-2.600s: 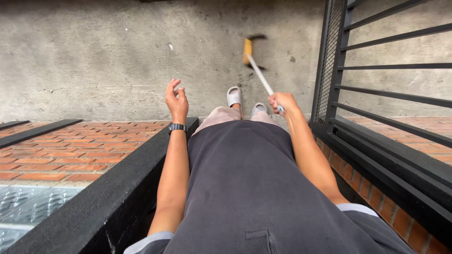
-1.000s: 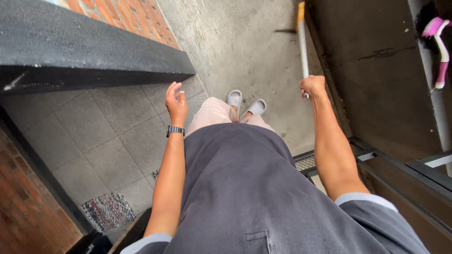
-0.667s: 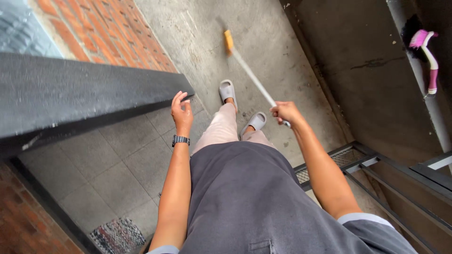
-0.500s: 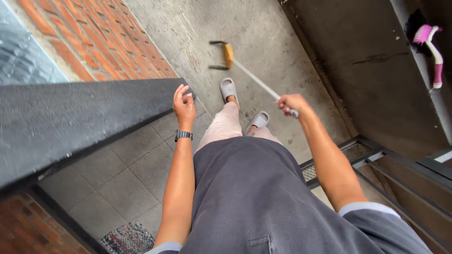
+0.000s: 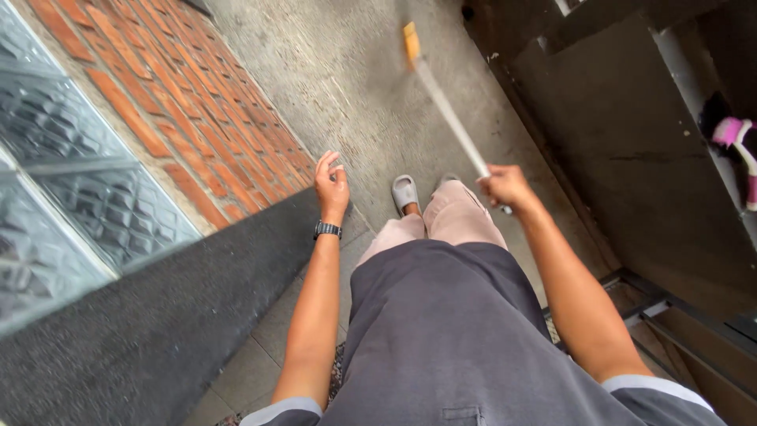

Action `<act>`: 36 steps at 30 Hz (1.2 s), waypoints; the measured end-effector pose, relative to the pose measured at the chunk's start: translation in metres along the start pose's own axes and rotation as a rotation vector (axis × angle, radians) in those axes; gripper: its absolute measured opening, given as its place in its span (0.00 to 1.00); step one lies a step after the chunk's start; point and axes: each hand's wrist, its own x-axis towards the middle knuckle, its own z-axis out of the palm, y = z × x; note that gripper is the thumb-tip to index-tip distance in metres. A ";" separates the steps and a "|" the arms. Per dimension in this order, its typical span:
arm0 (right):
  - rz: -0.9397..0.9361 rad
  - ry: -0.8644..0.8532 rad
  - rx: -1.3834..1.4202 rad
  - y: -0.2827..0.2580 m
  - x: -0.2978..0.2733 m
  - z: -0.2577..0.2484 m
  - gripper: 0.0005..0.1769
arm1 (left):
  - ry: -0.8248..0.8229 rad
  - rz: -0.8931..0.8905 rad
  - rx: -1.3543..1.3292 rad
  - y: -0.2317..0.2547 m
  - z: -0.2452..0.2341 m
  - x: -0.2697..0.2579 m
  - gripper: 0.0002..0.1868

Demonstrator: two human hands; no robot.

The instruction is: Cleaning a sink with a pink brush and cleaning liquid, wiping the surfaces with a tissue, and sweeping the floor area.

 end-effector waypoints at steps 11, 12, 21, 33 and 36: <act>0.371 -0.266 0.489 -0.048 0.162 0.018 0.07 | -0.087 0.020 0.011 0.056 0.044 0.144 0.16; 0.338 -0.250 0.532 -0.037 0.186 -0.007 0.03 | -0.089 0.045 0.093 0.056 0.043 0.153 0.16; 0.163 -0.004 0.174 -0.180 0.194 -0.097 0.09 | -0.323 0.486 0.691 0.128 0.064 0.289 0.20; 0.369 -0.373 0.643 -0.275 0.346 0.032 0.01 | -0.453 0.830 0.972 0.121 0.073 0.457 0.21; 0.303 -0.122 0.407 -0.303 0.340 0.025 0.09 | -0.473 0.780 0.871 0.111 0.050 0.498 0.21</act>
